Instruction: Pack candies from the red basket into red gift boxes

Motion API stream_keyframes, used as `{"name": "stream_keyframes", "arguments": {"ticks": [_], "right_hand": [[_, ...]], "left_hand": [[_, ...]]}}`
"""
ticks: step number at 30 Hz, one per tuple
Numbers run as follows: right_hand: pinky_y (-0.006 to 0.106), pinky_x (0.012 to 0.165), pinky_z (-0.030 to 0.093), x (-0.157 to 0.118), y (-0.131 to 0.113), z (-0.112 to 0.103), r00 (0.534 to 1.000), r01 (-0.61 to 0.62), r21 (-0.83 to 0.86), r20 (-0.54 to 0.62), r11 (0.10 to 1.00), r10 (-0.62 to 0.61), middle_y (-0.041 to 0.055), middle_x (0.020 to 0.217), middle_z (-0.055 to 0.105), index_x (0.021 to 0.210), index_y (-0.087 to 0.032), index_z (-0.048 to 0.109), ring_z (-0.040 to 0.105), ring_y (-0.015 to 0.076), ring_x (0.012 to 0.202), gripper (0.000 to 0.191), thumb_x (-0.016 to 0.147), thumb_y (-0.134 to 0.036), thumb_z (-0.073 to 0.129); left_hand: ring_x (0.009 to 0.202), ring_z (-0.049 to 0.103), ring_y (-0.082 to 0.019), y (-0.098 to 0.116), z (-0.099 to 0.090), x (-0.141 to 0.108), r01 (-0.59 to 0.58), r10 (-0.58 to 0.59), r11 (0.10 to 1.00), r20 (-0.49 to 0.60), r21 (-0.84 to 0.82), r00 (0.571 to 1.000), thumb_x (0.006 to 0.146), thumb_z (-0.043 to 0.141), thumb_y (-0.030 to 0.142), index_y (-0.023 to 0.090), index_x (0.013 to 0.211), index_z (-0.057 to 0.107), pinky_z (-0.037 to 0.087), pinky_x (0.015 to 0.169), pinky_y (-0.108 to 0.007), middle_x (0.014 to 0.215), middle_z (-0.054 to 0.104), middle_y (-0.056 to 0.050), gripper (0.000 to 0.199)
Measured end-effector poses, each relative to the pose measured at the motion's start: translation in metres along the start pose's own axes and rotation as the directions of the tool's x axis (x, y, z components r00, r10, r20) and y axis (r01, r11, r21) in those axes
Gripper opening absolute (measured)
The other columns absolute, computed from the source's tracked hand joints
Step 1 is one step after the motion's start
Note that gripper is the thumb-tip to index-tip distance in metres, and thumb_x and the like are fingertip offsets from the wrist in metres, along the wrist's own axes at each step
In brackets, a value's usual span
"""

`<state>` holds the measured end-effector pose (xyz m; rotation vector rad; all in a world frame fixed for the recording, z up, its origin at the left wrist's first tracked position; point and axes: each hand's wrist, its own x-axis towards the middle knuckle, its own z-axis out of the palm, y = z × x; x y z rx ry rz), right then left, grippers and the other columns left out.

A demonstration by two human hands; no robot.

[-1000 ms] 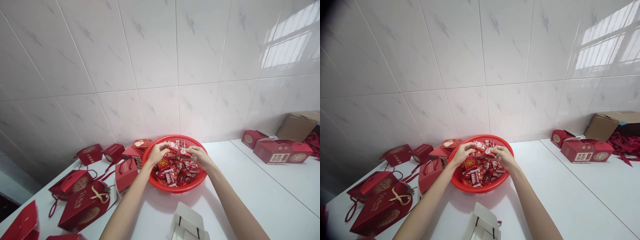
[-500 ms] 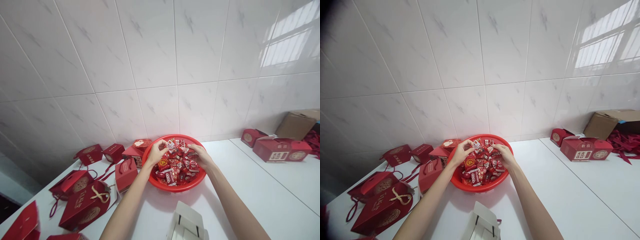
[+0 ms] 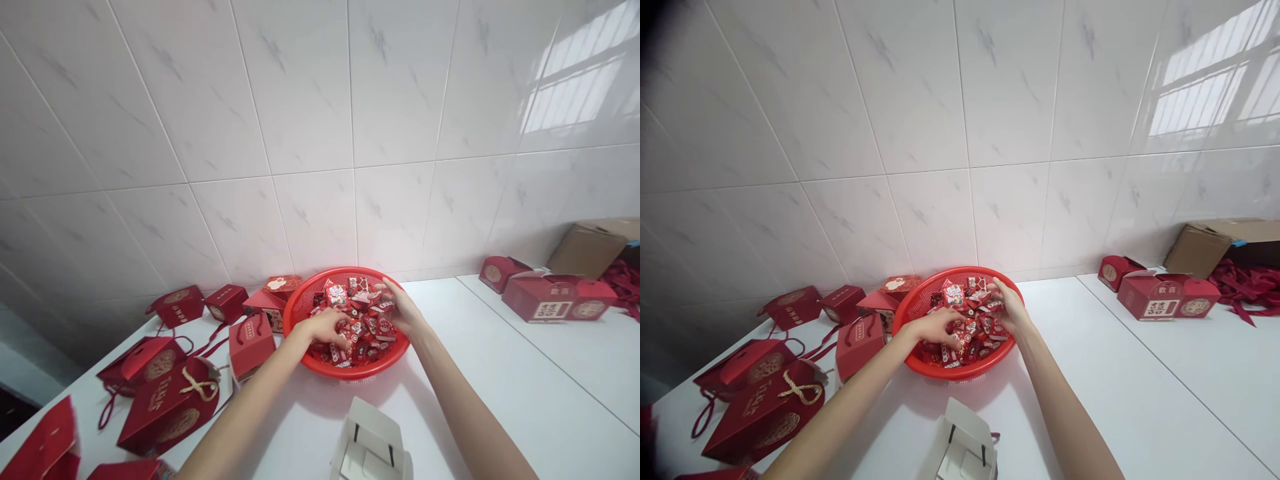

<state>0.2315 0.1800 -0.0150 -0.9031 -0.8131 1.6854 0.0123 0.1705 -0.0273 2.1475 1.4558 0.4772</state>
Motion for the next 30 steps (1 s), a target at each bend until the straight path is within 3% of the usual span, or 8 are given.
{"name": "stream_keyframes", "arguments": {"ticks": [3,7,14,17,21,25,28,30], "right_hand": [[0.026,0.056,0.05,-0.001,-0.002,0.0,0.999,-0.035,-0.007,0.003,0.999,0.035,0.005,0.071,0.073,0.081,-0.021,0.069,0.066,0.0178,0.065,0.03,0.083,-0.051,0.068],[0.025,0.053,0.049,-0.003,-0.004,0.002,0.998,-0.06,-0.009,0.008,0.998,0.06,0.0063,0.074,0.074,0.082,-0.02,0.069,0.066,0.017,0.062,0.029,0.088,-0.048,0.062],[0.026,0.057,0.051,-0.005,-0.006,0.003,0.996,-0.082,-0.017,0.038,0.996,0.083,0.0059,0.085,0.077,0.081,-0.021,0.068,0.066,0.0163,0.063,0.025,0.088,-0.044,0.061],[0.027,0.058,0.051,-0.006,-0.007,0.003,0.994,-0.09,-0.02,0.065,0.996,0.091,0.0049,0.09,0.078,0.081,-0.021,0.068,0.065,0.0151,0.06,0.024,0.086,-0.044,0.063],[0.026,0.055,0.05,-0.008,-0.006,0.005,0.993,-0.081,-0.013,0.085,0.997,0.082,0.0043,0.091,0.078,0.08,-0.022,0.069,0.066,0.0157,0.062,0.02,0.084,-0.041,0.065],[0.027,0.057,0.052,-0.008,-0.006,0.007,0.993,-0.073,-0.004,0.097,0.997,0.073,0.0056,0.094,0.078,0.079,-0.021,0.068,0.069,0.0183,0.07,0.012,0.079,-0.033,0.068],[0.028,0.057,0.053,-0.008,-0.006,0.007,0.993,-0.065,-0.01,0.097,0.998,0.065,0.0059,0.097,0.078,0.083,-0.021,0.069,0.071,0.0204,0.075,0.012,0.074,-0.029,0.072],[0.027,0.056,0.051,-0.007,-0.006,0.007,0.994,-0.055,-0.019,0.091,0.998,0.056,0.0055,0.098,0.078,0.085,-0.021,0.07,0.071,0.0204,0.076,0.015,0.073,-0.029,0.073]], "left_hand": [[0.128,0.052,-0.04,0.012,0.002,-0.001,0.018,-0.086,0.95,0.204,0.313,0.975,0.047,0.092,0.041,0.027,0.131,0.065,0.042,0.106,-0.047,0.134,0.062,-0.012,0.089],[0.123,0.056,-0.039,0.024,0.004,0.002,-0.034,-0.112,0.898,0.304,0.439,0.946,0.058,0.087,0.043,0.027,0.14,0.057,0.045,0.102,-0.045,0.136,0.059,-0.015,0.089],[0.126,0.056,-0.039,0.024,0.012,0.005,-0.035,-0.09,0.897,0.258,0.441,0.962,0.082,0.068,0.048,0.026,0.151,0.042,0.045,0.102,-0.046,0.144,0.051,-0.018,0.077],[0.123,0.058,-0.043,0.025,0.014,0.006,-0.021,-0.117,0.882,0.261,0.47,0.958,0.082,0.068,0.046,0.028,0.153,0.039,0.045,0.101,-0.051,0.148,0.044,-0.021,0.078],[0.125,0.056,-0.044,0.027,0.018,0.008,-0.058,-0.109,0.852,0.286,0.52,0.952,0.07,0.079,0.038,0.032,0.142,0.054,0.044,0.103,-0.052,0.146,0.044,-0.017,0.077],[0.122,0.057,-0.043,0.022,0.02,0.01,-0.044,-0.065,0.889,0.219,0.456,0.973,0.062,0.083,0.029,0.024,0.104,0.076,0.046,0.101,-0.051,0.136,0.056,-0.016,0.043],[0.1,0.068,-0.034,0.015,0.019,0.011,-0.009,-0.058,0.917,0.154,0.4,0.986,0.063,0.076,0.016,0.022,0.076,0.074,0.052,0.09,-0.042,0.11,0.069,-0.011,0.014],[0.086,0.07,-0.029,0.01,0.017,0.013,0.012,-0.049,0.944,0.106,0.328,0.993,0.061,0.071,0.009,0.022,0.068,0.071,0.053,0.081,-0.036,0.088,0.072,-0.007,0.014]]}}
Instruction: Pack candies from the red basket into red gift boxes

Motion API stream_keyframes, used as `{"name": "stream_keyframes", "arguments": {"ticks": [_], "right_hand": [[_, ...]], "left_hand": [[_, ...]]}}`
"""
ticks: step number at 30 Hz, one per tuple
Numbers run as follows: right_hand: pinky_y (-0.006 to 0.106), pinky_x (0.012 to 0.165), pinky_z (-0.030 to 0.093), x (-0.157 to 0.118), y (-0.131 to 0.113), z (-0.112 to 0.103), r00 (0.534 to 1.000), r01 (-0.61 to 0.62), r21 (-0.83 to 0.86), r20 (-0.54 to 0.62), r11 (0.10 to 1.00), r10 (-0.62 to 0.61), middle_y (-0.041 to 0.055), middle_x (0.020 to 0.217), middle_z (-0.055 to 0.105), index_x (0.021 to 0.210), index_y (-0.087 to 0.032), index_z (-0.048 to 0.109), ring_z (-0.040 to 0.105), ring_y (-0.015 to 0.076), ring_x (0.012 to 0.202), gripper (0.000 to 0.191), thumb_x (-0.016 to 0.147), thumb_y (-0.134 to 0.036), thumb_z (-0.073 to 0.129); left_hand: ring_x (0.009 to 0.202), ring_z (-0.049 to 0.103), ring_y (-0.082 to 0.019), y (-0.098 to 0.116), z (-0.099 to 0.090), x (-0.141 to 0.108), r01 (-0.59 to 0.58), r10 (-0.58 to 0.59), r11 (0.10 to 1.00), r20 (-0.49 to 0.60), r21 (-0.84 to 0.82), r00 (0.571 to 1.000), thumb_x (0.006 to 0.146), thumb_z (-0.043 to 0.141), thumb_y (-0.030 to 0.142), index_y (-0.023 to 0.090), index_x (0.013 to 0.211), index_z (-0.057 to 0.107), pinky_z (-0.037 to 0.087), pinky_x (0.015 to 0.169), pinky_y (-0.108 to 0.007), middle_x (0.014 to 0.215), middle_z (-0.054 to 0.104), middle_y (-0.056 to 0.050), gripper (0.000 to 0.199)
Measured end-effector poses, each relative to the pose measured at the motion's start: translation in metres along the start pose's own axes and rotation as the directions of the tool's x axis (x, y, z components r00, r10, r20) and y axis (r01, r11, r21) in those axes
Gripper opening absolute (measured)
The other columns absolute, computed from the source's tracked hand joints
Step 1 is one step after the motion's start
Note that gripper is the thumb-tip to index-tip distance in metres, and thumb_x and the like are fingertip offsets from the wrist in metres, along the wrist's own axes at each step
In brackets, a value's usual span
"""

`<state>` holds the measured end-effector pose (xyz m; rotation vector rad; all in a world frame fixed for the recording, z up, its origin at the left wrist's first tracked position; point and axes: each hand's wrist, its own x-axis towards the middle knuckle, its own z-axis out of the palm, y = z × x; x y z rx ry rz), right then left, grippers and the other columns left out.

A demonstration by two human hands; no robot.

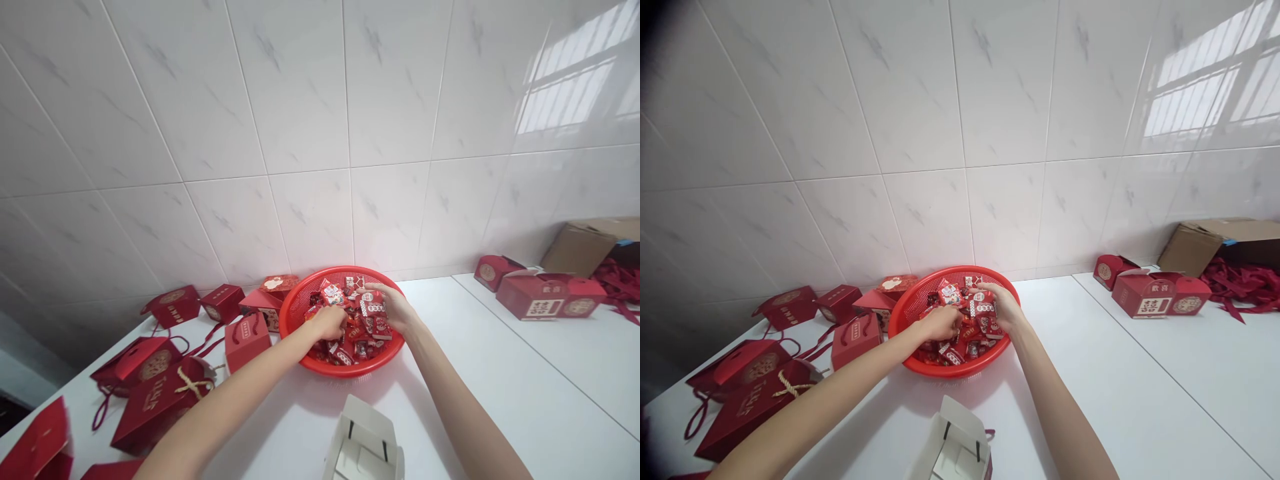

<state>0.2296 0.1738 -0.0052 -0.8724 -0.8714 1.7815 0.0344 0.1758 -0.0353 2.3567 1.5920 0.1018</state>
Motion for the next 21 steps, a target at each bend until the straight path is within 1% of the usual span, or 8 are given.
{"name": "stream_keyframes", "arguments": {"ticks": [1,3,7,9,12,15,18,21], "right_hand": [[0.027,0.055,0.051,0.0,0.0,0.0,1.0,0.004,-0.004,-0.003,1.0,-0.004,0.0054,0.099,0.078,0.086,-0.021,0.07,0.071,0.0204,0.076,0.016,0.072,-0.029,0.074],[0.027,0.053,0.05,0.001,0.001,-0.001,1.0,0.009,-0.009,-0.01,1.0,-0.009,0.0057,0.098,0.078,0.085,-0.021,0.069,0.071,0.0204,0.075,0.017,0.072,-0.03,0.074],[0.027,0.053,0.05,0.003,0.003,-0.003,1.0,0.029,-0.019,-0.009,0.999,-0.029,0.007,0.097,0.078,0.085,-0.021,0.069,0.071,0.021,0.076,0.018,0.072,-0.03,0.075],[0.027,0.053,0.05,0.004,0.004,-0.004,0.999,0.042,-0.024,-0.001,0.999,-0.042,0.0074,0.097,0.078,0.087,-0.02,0.069,0.071,0.0217,0.078,0.021,0.071,-0.031,0.076],[0.027,0.056,0.051,0.007,0.006,-0.006,0.998,0.064,-0.03,0.008,0.998,-0.063,0.0079,0.096,0.078,0.088,-0.019,0.069,0.072,0.0233,0.083,0.025,0.069,-0.034,0.078],[0.028,0.063,0.054,0.009,0.008,-0.007,0.996,0.084,-0.037,0.012,0.996,-0.084,0.0087,0.094,0.078,0.086,-0.018,0.07,0.072,0.0248,0.09,0.028,0.067,-0.035,0.08],[0.03,0.069,0.055,0.01,0.008,-0.008,0.995,0.097,-0.04,0.01,0.994,-0.097,0.0081,0.091,0.078,0.084,-0.018,0.07,0.071,0.0258,0.093,0.027,0.066,-0.035,0.08],[0.031,0.07,0.056,0.009,0.009,-0.008,0.994,0.105,-0.043,0.005,0.993,-0.105,0.0074,0.09,0.078,0.082,-0.019,0.07,0.071,0.0265,0.094,0.025,0.065,-0.035,0.08]], "left_hand": [[0.082,0.07,-0.028,-0.002,-0.001,0.001,-0.002,0.001,0.999,-0.024,-0.049,1.0,0.06,0.069,0.006,0.021,0.067,0.07,0.053,0.078,-0.034,0.079,0.071,-0.006,0.016],[0.077,0.069,-0.025,-0.006,-0.003,0.004,-0.022,0.009,0.986,-0.08,-0.168,0.997,0.06,0.066,0.004,0.019,0.07,0.07,0.053,0.073,-0.031,0.074,0.071,-0.004,0.018],[0.083,0.07,-0.021,-0.014,-0.01,0.009,-0.083,-0.025,0.906,-0.246,-0.415,0.969,0.075,0.059,0.01,0.016,0.09,0.071,0.055,0.075,-0.031,0.09,0.074,-0.008,0.02],[0.086,0.071,-0.02,-0.019,-0.013,0.011,-0.108,-0.052,0.857,-0.292,-0.505,0.955,0.077,0.056,0.01,0.015,0.091,0.071,0.056,0.077,-0.031,0.093,0.075,-0.008,0.021],[0.086,0.071,-0.019,-0.025,-0.015,0.011,-0.137,-0.059,0.798,-0.302,-0.586,0.951,0.071,0.053,0.004,0.014,0.087,0.072,0.056,0.077,-0.03,0.088,0.075,-0.006,0.027],[0.086,0.07,-0.018,-0.026,-0.016,0.01,-0.156,-0.048,0.768,-0.298,-0.621,0.953,0.066,0.052,0.002,0.014,0.083,0.073,0.056,0.08,-0.03,0.086,0.076,-0.005,0.029],[0.085,0.07,-0.018,-0.024,-0.016,0.01,-0.162,-0.038,0.76,-0.292,-0.629,0.956,0.066,0.053,0.003,0.015,0.08,0.073,0.055,0.082,-0.03,0.086,0.076,-0.005,0.027],[0.085,0.07,-0.018,-0.021,-0.016,0.009,-0.156,-0.037,0.771,-0.289,-0.617,0.957,0.066,0.052,0.003,0.015,0.079,0.073,0.055,0.083,-0.03,0.086,0.076,-0.005,0.027]]}}
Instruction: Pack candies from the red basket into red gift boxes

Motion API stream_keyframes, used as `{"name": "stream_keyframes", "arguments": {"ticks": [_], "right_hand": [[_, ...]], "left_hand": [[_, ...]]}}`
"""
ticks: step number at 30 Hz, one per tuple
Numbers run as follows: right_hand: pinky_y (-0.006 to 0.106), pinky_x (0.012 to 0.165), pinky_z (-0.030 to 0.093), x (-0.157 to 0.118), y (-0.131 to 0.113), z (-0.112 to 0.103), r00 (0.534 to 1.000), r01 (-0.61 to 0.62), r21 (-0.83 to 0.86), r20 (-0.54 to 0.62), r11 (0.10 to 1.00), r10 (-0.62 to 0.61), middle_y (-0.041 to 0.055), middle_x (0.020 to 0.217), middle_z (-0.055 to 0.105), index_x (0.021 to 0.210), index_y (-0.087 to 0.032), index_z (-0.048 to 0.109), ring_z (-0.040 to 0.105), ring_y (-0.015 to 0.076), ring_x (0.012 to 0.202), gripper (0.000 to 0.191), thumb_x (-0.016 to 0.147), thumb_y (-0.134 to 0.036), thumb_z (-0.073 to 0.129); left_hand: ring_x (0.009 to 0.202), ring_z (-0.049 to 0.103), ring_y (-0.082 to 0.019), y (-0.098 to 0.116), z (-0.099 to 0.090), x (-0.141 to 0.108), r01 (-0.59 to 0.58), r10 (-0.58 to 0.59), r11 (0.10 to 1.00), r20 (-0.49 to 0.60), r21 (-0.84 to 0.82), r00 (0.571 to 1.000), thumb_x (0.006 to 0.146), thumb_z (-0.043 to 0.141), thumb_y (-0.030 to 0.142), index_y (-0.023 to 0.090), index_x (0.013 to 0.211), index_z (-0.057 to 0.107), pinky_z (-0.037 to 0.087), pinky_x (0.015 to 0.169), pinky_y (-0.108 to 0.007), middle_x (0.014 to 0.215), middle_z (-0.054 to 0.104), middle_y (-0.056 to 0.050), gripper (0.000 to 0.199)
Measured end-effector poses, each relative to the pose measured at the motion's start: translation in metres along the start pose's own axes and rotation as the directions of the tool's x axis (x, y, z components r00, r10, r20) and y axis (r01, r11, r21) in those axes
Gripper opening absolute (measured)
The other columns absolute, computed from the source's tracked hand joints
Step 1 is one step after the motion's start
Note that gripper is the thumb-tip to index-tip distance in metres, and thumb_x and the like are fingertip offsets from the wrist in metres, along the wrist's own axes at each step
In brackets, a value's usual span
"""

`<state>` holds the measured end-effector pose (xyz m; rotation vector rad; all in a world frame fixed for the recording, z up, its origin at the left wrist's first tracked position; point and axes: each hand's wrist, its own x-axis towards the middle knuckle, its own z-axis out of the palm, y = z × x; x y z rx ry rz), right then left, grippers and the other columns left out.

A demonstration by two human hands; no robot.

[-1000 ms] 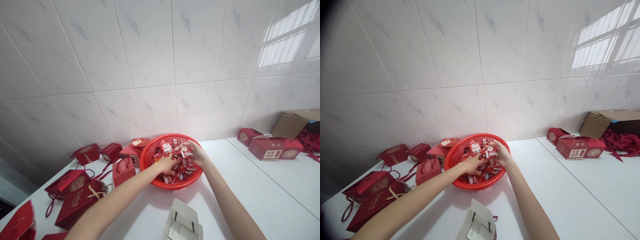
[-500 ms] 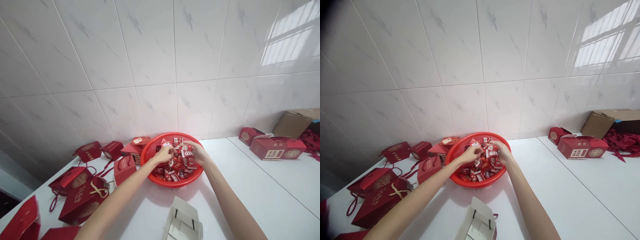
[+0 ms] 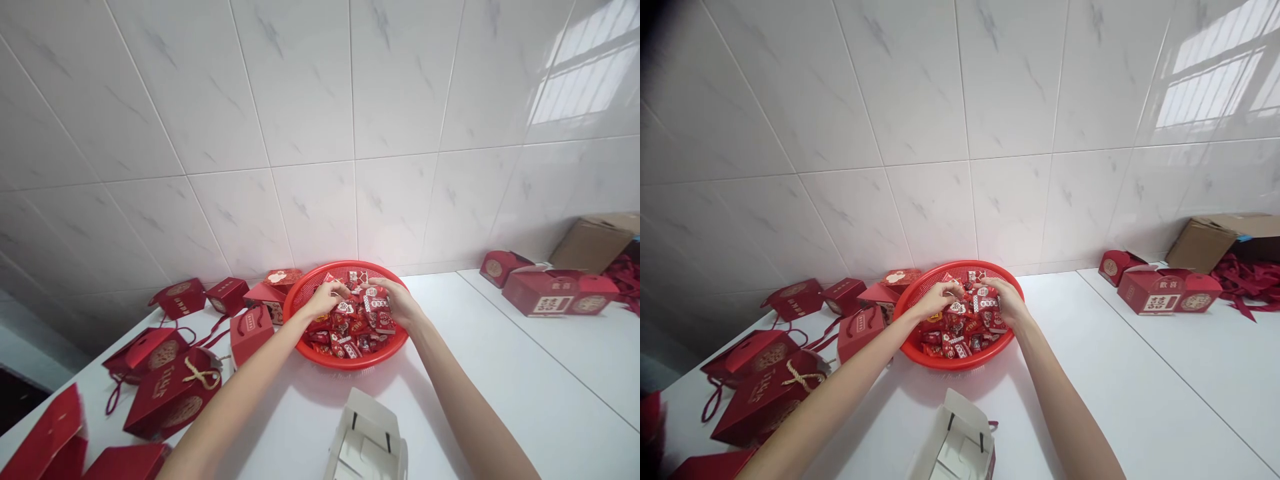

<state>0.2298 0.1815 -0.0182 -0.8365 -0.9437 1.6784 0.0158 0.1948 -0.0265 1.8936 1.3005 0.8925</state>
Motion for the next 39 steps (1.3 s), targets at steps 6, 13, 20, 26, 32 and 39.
{"name": "stream_keyframes", "arguments": {"ticks": [6,13,20,26,32,39], "right_hand": [[0.031,0.076,0.056,0.0,0.0,0.0,0.999,0.033,-0.007,-0.01,0.999,-0.033,0.0054,0.09,0.078,0.078,-0.021,0.072,0.067,0.027,0.106,0.025,0.061,-0.036,0.082],[0.03,0.068,0.054,-0.002,-0.001,-0.001,0.999,0.041,-0.025,-0.003,0.999,-0.041,0.0073,0.092,0.078,0.08,-0.02,0.072,0.069,0.0276,0.099,0.026,0.06,-0.035,0.082],[0.027,0.066,0.053,-0.004,0.0,0.001,0.998,0.057,-0.044,-0.017,0.997,-0.057,0.0072,0.089,0.078,0.083,-0.018,0.072,0.068,0.0253,0.1,0.031,0.06,-0.035,0.082],[0.026,0.061,0.052,-0.005,-0.002,0.002,0.998,0.049,-0.057,-0.022,0.997,-0.051,0.0064,0.088,0.078,0.081,-0.02,0.071,0.069,0.0242,0.096,0.028,0.06,-0.035,0.081],[0.029,0.063,0.053,-0.008,-0.004,0.005,0.999,0.053,-0.067,0.002,0.996,-0.053,0.0061,0.084,0.078,0.08,-0.02,0.07,0.071,0.0239,0.087,0.024,0.061,-0.032,0.079],[0.025,0.055,0.049,-0.01,-0.004,0.006,0.999,0.044,-0.119,0.032,0.992,-0.04,0.0048,0.08,0.077,0.081,-0.02,0.07,0.069,0.0199,0.073,0.02,0.065,-0.029,0.077]], "left_hand": [[0.086,0.07,-0.02,-0.002,0.002,-0.001,0.048,-0.041,0.99,-0.055,0.134,0.998,0.076,0.053,0.01,0.018,0.083,0.073,0.054,0.083,-0.031,0.088,0.076,-0.004,0.022],[0.085,0.071,-0.024,-0.008,-0.002,-0.008,0.166,-0.171,0.908,-0.022,0.384,0.985,0.072,0.063,0.013,0.021,0.073,0.073,0.052,0.08,-0.029,0.079,0.076,-0.004,0.013],[0.116,0.061,-0.04,-0.005,0.0,-0.012,0.215,-0.315,0.789,0.079,0.576,0.946,0.046,0.085,0.018,0.023,0.105,0.076,0.046,0.099,-0.046,0.113,0.073,-0.011,0.06],[0.108,0.065,-0.037,0.0,-0.004,-0.014,0.195,-0.269,0.839,0.075,0.508,0.96,0.057,0.079,0.016,0.02,0.103,0.076,0.048,0.094,-0.04,0.102,0.075,-0.011,0.047],[0.08,0.066,-0.022,0.005,-0.008,-0.013,0.11,-0.118,0.987,0.065,0.118,0.991,0.088,0.056,0.048,0.013,0.093,0.075,0.051,0.074,-0.031,0.085,0.072,-0.006,0.04],[0.081,0.064,-0.018,0.008,-0.01,-0.012,0.029,-0.035,0.966,-0.019,-0.257,0.999,0.073,0.073,0.062,0.014,0.1,0.071,0.053,0.073,-0.03,0.098,0.07,-0.008,0.055]]}}
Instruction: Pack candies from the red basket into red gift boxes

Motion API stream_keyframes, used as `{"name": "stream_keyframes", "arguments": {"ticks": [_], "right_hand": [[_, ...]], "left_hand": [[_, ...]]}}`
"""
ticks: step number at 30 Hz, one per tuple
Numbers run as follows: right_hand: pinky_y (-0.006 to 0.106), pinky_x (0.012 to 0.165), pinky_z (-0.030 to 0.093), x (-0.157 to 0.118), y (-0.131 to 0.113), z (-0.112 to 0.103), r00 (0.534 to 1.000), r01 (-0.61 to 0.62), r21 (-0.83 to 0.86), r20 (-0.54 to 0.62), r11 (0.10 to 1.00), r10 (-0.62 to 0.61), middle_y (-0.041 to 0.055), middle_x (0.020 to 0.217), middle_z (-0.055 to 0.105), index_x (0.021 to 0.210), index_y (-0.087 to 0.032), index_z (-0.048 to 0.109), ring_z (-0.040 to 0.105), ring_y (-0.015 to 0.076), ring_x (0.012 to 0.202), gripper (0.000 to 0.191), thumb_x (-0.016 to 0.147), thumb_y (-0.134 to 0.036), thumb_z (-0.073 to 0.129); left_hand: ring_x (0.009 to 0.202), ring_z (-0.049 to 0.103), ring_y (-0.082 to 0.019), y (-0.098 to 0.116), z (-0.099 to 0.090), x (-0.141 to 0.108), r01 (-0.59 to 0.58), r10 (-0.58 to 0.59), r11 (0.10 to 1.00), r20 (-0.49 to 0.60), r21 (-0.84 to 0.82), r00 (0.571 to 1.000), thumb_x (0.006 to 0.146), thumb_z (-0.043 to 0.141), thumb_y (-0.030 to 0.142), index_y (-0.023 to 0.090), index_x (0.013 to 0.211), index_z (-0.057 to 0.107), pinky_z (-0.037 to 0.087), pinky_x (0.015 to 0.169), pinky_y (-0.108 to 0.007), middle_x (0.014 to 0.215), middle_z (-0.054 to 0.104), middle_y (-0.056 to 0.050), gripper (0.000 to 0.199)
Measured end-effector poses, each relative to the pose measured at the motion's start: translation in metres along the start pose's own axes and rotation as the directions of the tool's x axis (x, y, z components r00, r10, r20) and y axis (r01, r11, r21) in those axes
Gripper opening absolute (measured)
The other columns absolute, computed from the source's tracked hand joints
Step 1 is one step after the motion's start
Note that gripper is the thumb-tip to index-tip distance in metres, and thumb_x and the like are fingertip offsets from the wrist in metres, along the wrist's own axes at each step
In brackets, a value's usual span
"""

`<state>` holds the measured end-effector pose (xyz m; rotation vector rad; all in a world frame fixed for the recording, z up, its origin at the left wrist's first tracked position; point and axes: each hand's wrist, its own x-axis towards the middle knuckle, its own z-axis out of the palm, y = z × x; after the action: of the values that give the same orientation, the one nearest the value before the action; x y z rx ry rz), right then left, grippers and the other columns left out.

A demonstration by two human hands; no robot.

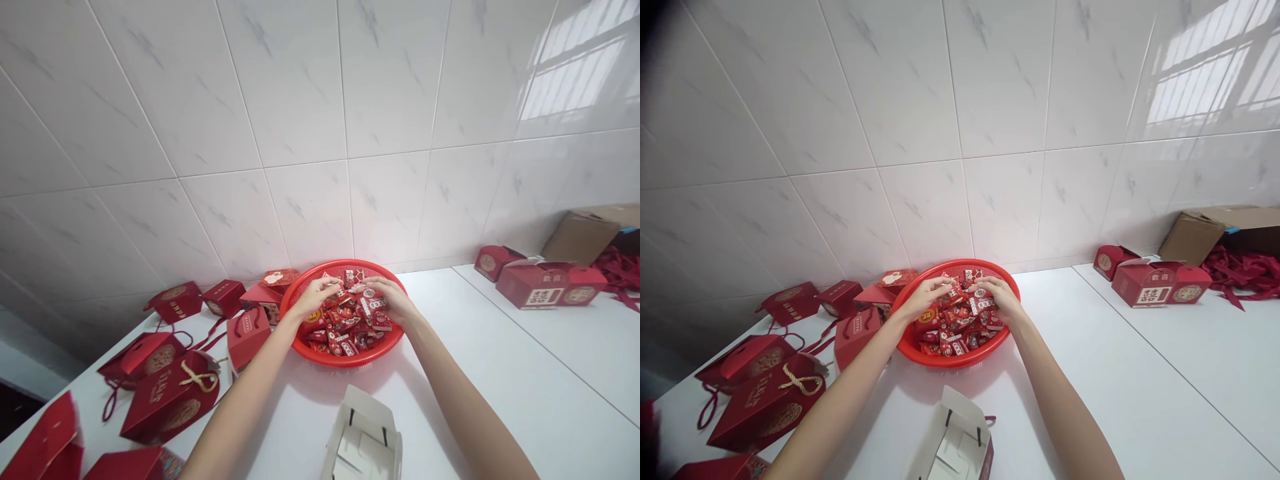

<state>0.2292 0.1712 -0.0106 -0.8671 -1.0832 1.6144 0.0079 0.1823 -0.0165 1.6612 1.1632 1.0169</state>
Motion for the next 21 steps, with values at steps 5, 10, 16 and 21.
{"name": "stream_keyframes", "arguments": {"ticks": [5,10,16,21], "right_hand": [[0.025,0.057,0.048,-0.001,0.001,-0.001,0.997,-0.021,-0.062,0.067,0.998,0.025,0.0042,0.082,0.076,0.084,-0.019,0.071,0.067,0.0178,0.073,0.02,0.067,-0.03,0.075],[0.025,0.058,0.046,-0.002,0.001,-0.003,0.988,-0.039,-0.15,0.141,0.988,0.06,0.0055,0.086,0.077,0.087,-0.02,0.072,0.066,0.0196,0.083,0.023,0.068,-0.033,0.076],[0.028,0.072,0.047,-0.003,-0.001,-0.003,0.973,-0.011,-0.198,0.222,0.98,0.055,0.0052,0.089,0.075,0.083,-0.019,0.074,0.065,0.0208,0.092,0.025,0.066,-0.036,0.079],[0.026,0.071,0.047,-0.003,-0.001,-0.001,0.963,0.032,-0.194,0.27,0.981,0.022,0.0003,0.083,0.069,0.083,-0.02,0.074,0.061,0.0138,0.076,0.03,0.061,-0.037,0.085]], "left_hand": [[0.073,0.063,-0.016,0.004,0.001,-0.002,-0.031,0.031,0.996,-0.004,-0.079,1.0,0.068,0.08,0.054,0.014,0.09,0.072,0.052,0.07,-0.03,0.088,0.069,-0.005,0.047],[0.075,0.061,-0.016,0.011,0.002,-0.004,-0.091,0.092,0.994,0.018,-0.055,0.996,0.067,0.083,0.043,0.014,0.076,0.074,0.049,0.076,-0.029,0.078,0.069,-0.003,0.032],[0.076,0.064,-0.019,0.018,0.009,-0.009,-0.117,0.119,0.992,0.079,-0.036,0.99,0.068,0.083,0.042,0.014,0.077,0.076,0.049,0.076,-0.031,0.078,0.072,-0.005,0.03],[0.082,0.065,-0.021,0.024,0.016,-0.018,-0.152,0.153,0.987,0.007,-0.041,0.988,0.072,0.079,0.047,0.014,0.085,0.078,0.05,0.076,-0.031,0.084,0.074,-0.007,0.035]]}}
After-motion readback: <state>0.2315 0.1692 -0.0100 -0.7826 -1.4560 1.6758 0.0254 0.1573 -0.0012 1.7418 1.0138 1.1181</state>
